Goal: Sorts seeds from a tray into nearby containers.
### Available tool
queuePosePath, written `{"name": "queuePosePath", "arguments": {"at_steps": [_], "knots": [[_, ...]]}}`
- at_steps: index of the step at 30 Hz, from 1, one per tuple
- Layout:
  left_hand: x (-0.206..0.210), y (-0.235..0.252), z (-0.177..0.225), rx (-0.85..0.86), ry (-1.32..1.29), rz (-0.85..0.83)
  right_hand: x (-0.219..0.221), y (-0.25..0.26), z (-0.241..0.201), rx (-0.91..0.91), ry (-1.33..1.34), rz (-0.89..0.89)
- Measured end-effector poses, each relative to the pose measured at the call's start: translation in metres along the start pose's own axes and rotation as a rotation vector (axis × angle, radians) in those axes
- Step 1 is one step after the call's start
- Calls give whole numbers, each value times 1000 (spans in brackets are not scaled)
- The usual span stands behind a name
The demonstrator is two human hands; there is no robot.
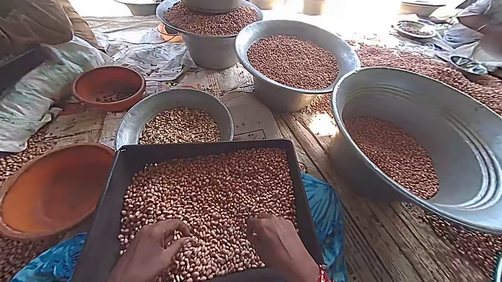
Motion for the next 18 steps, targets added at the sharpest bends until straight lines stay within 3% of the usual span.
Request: {"name": "queuePosePath", "arguments": {"at_steps": [4,6,10,14,16,18], "knots": [[-39,-6,-39,-38,-660,85,14,9,1,-5,-7,2],[-45,-11,-42,-67,-554,106,17,15,0,14,-22,-42],[-25,-20,-20,-28,-34,52,19,22,2,2,-37,-70],[-1,-17,-11,36,172,67,13,17,-5,-3,-51,-129],[4,-14,-9,47,215,72,7,5,-19,-143,28,-182],[4,-11,-11,48,177,78,1,-13,-38,-466,235,-243]]}}
Point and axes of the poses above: each hand's wrist, its own y-axis towards the middle knuckle, its own x-axis out of the palm, z = x × y, the point moved 4 cm from there along y, towards the middle knuckle, and after that the axes turned 8 degrees about -z, right-handed, at the moved point
